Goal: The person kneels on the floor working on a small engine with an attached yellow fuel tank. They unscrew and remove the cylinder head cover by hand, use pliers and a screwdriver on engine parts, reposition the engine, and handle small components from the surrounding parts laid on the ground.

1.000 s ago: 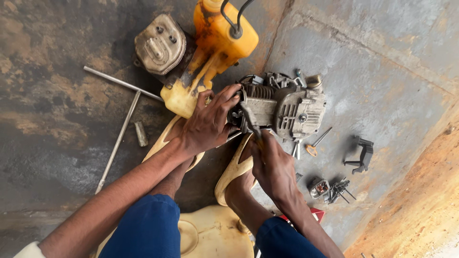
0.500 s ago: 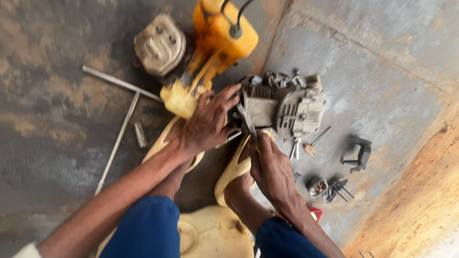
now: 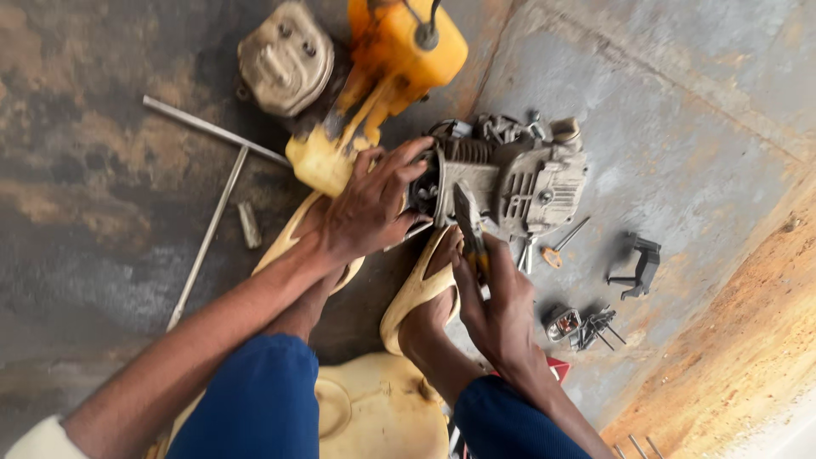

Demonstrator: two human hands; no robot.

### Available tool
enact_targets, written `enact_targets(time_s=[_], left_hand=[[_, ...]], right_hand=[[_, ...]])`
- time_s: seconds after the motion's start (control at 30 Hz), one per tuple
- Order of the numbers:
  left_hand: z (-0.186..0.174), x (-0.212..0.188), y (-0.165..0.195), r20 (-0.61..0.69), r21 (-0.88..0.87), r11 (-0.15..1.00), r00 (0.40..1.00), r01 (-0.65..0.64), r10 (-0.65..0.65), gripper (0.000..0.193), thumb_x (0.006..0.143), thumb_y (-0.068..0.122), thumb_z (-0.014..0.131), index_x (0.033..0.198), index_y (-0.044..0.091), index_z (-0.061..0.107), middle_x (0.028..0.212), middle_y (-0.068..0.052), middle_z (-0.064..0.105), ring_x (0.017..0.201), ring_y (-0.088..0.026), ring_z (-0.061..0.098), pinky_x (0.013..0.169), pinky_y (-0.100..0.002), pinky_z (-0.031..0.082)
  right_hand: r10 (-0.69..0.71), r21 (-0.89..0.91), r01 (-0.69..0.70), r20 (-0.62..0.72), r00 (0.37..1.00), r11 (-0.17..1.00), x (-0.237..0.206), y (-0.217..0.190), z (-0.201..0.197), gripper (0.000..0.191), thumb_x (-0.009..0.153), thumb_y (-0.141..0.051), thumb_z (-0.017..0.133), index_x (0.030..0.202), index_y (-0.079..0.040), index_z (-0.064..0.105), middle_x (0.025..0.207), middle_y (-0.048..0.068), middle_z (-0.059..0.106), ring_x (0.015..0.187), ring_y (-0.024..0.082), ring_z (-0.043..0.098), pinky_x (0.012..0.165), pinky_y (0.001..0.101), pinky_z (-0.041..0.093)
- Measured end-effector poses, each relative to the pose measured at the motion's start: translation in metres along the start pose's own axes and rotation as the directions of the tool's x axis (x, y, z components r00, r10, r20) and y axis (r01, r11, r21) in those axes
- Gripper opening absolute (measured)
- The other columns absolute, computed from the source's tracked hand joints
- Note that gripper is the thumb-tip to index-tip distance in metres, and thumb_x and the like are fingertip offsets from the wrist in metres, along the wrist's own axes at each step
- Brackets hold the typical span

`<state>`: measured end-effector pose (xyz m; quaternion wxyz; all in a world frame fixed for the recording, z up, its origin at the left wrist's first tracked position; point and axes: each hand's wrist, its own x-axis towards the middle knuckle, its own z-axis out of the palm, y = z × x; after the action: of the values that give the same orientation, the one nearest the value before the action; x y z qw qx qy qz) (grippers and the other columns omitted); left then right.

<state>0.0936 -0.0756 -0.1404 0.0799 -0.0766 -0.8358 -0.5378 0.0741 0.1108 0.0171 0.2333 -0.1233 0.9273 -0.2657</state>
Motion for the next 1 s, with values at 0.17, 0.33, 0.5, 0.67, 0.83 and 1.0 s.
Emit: enact_targets(time_s=[0.17,0.33,0.5,0.67,0.83,1.0], left_hand=[[0.003,-0.002,-0.003,-0.019,0.038,0.999,0.999,-0.025,0.026,0.077,0.075,0.015,0.090,0.133,0.004,0.041,0.158,-0.019,0.042,0.142,-0.033,0.050,0.108,-0.055,0.036],[0.006,-0.003,-0.001,-0.001,0.069,0.997,0.999,-0.042,0.042,0.074,0.072,0.014,0.087,0.131,0.004,0.043,0.152,-0.020,0.046,0.137,-0.035,0.051,0.109,-0.056,0.037],[0.015,-0.002,0.007,-0.037,-0.027,0.999,0.998,-0.043,0.042,0.073,0.073,0.022,0.090,0.126,0.005,0.044,0.136,-0.020,0.049,0.120,-0.040,0.050,0.102,-0.056,0.036],[0.017,-0.004,0.003,-0.013,-0.031,0.998,0.999,-0.052,0.052,0.073,0.068,0.021,0.090,0.124,0.005,0.046,0.132,-0.020,0.050,0.117,-0.038,0.049,0.101,-0.054,0.037],[0.019,-0.004,0.002,-0.061,-0.030,0.999,0.998,-0.031,0.029,0.073,0.071,0.024,0.092,0.125,0.008,0.047,0.132,-0.017,0.052,0.119,-0.035,0.050,0.102,-0.052,0.037],[0.021,-0.004,0.002,-0.057,-0.002,1.000,0.998,-0.015,0.015,0.073,0.070,0.024,0.093,0.122,0.008,0.046,0.127,-0.016,0.051,0.117,-0.035,0.050,0.101,-0.052,0.037]], right_hand=[[0.096,0.044,-0.106,0.180,0.979,0.993,-0.006,-0.002,-0.011,0.035,0.096,-0.010,0.065,0.125,0.000,0.050,0.080,0.016,0.071,0.067,0.030,0.074,0.058,0.0410,0.055],[-0.118,0.062,0.108,0.201,0.972,0.992,-0.018,0.003,-0.010,0.040,0.094,-0.007,0.065,0.130,0.001,0.050,0.088,0.019,0.070,0.076,0.037,0.072,0.063,0.0427,0.055],[-0.035,0.092,0.024,0.114,0.993,0.995,-0.025,0.022,-0.001,0.042,0.094,-0.005,0.066,0.131,0.002,0.047,0.091,0.019,0.070,0.077,0.037,0.072,0.063,0.0423,0.055],[-0.138,0.059,0.127,0.233,0.963,0.990,-0.036,0.039,-0.001,0.042,0.089,0.000,0.065,0.129,-0.001,0.053,0.097,0.022,0.068,0.080,0.039,0.072,0.065,0.0432,0.056],[-0.154,-0.056,0.155,0.022,0.988,0.986,-0.041,0.050,0.005,0.048,0.091,-0.003,0.071,0.132,0.004,0.047,0.094,0.021,0.067,0.075,0.038,0.068,0.063,0.0448,0.053],[-0.198,0.068,0.191,0.132,0.971,0.979,-0.041,0.051,0.007,0.047,0.090,-0.003,0.066,0.134,0.001,0.050,0.099,0.022,0.068,0.080,0.038,0.072,0.066,0.0427,0.057]])
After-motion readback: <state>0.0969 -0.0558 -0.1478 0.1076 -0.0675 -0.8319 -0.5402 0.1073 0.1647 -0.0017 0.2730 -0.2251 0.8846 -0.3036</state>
